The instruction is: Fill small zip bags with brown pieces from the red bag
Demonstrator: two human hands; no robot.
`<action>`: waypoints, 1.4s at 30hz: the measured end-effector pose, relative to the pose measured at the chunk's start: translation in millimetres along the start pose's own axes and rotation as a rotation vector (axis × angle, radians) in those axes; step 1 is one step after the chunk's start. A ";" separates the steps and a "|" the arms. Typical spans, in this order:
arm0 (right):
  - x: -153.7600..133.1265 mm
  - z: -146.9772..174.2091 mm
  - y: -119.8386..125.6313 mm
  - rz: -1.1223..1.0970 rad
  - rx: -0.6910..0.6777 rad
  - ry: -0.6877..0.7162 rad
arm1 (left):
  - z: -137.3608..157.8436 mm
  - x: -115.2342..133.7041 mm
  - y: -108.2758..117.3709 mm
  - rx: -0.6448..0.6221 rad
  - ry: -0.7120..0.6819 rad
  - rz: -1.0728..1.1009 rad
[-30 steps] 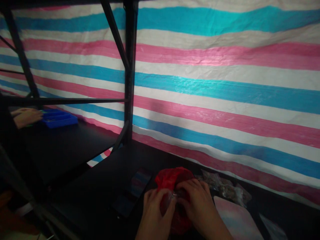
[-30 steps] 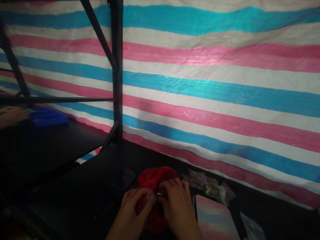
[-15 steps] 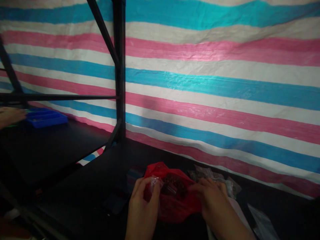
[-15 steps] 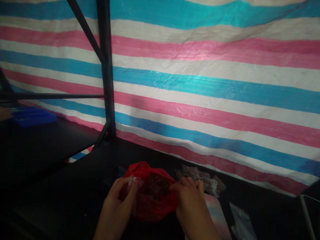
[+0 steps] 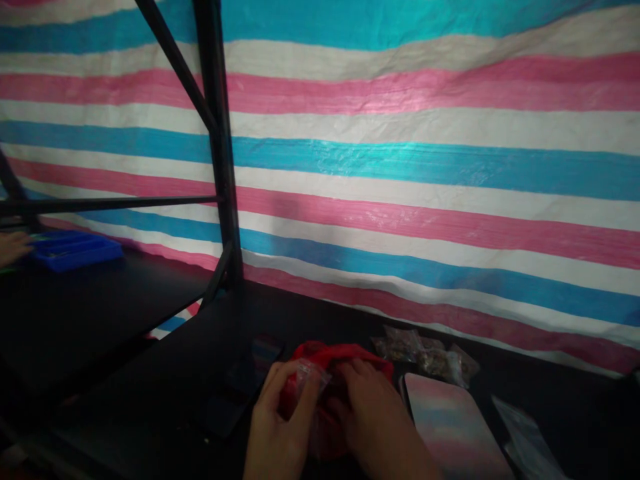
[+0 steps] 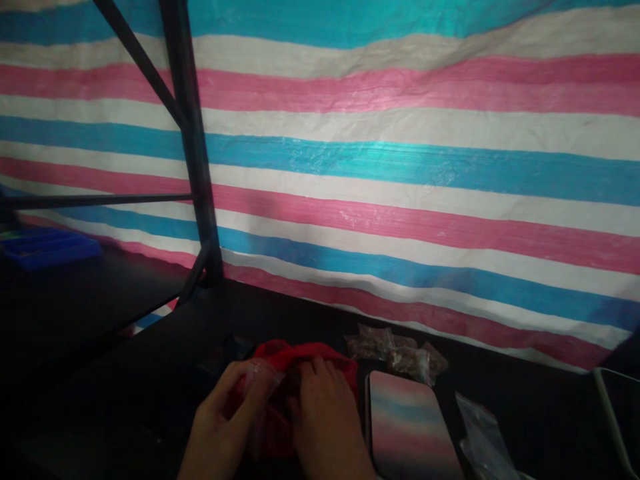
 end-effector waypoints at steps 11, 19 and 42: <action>32.8 11.0 15.3 0.235 -0.176 -0.214 | -12.6 -4.0 -9.1 0.040 -0.108 -0.054; 32.0 10.6 8.1 0.262 -0.095 -0.278 | -22.8 -3.3 -26.2 -0.057 -0.057 -0.197; 30.6 -3.6 -10.1 -0.170 0.010 -0.073 | -29.8 -27.7 -18.7 0.110 0.135 0.634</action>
Point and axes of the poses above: each hand's wrist, its own z-axis away from the middle knuckle, its own y-axis out of the back of the hand, x = y × z, the point moved 4 cm from there along -z, towards the middle knuckle, and after that the axes turned 13 degrees about -x, right-handed, at the moved point
